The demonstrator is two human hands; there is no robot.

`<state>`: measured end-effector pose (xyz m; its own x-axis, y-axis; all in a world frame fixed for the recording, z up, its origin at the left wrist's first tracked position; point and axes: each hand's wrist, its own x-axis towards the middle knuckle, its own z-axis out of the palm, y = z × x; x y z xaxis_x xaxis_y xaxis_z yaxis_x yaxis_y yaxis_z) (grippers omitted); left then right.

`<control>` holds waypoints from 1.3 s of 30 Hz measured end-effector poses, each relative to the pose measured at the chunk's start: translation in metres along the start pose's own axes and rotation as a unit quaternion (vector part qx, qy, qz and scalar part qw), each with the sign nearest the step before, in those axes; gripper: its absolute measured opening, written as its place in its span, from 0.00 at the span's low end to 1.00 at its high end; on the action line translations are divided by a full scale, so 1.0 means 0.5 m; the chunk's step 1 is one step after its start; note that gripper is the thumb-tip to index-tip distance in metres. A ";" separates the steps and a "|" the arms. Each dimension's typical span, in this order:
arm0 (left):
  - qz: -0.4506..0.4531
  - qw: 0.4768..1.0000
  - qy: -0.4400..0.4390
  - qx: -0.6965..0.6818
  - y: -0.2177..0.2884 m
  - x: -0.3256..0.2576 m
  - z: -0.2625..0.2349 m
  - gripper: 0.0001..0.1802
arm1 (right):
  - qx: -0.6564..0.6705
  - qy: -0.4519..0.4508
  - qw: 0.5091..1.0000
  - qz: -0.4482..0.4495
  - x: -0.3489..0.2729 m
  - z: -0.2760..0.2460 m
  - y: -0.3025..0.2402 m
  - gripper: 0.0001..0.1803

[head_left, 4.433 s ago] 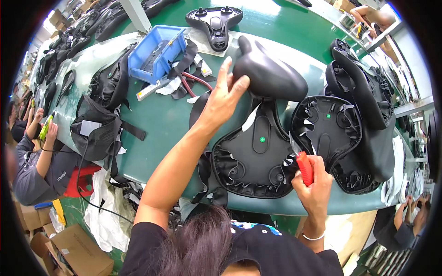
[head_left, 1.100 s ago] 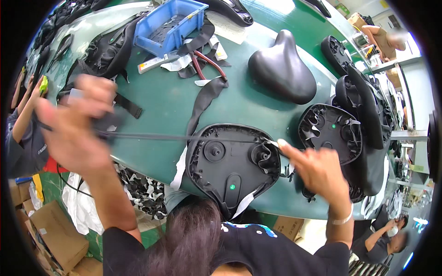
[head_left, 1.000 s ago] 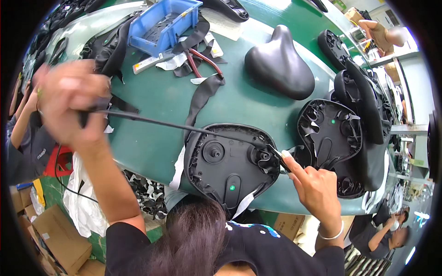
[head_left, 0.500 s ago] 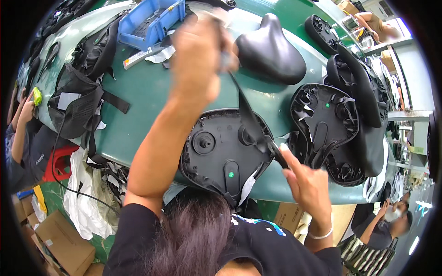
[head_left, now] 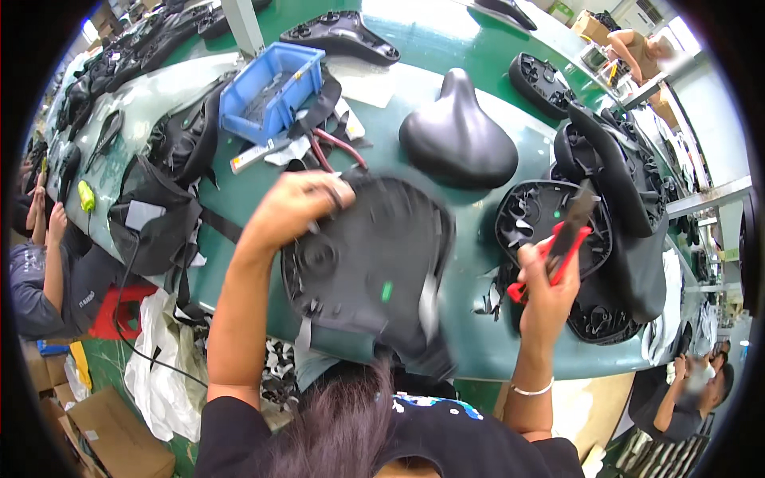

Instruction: The person uses a red utility knife to trim excess black fabric from the underside of bicycle seats. They repeatedly cut the material around the edges and mounting holes, then pull away the loose scraps by hand. The process is repeated for multiple seats on a green workbench.

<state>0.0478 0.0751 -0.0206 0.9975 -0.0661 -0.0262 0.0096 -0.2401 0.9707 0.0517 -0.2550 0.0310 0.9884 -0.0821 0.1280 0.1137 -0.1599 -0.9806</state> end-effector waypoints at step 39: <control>-0.154 0.976 0.075 -0.133 0.072 -0.011 0.076 0.22 | -0.478 -0.352 0.774 -0.219 -0.067 -0.048 0.059 0.33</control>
<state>0.0399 0.0302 0.0052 0.9433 0.1169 -0.3106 0.3085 0.0359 0.9505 0.0197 -0.2806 0.0012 0.7250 0.6883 -0.0258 0.6592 -0.7042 -0.2638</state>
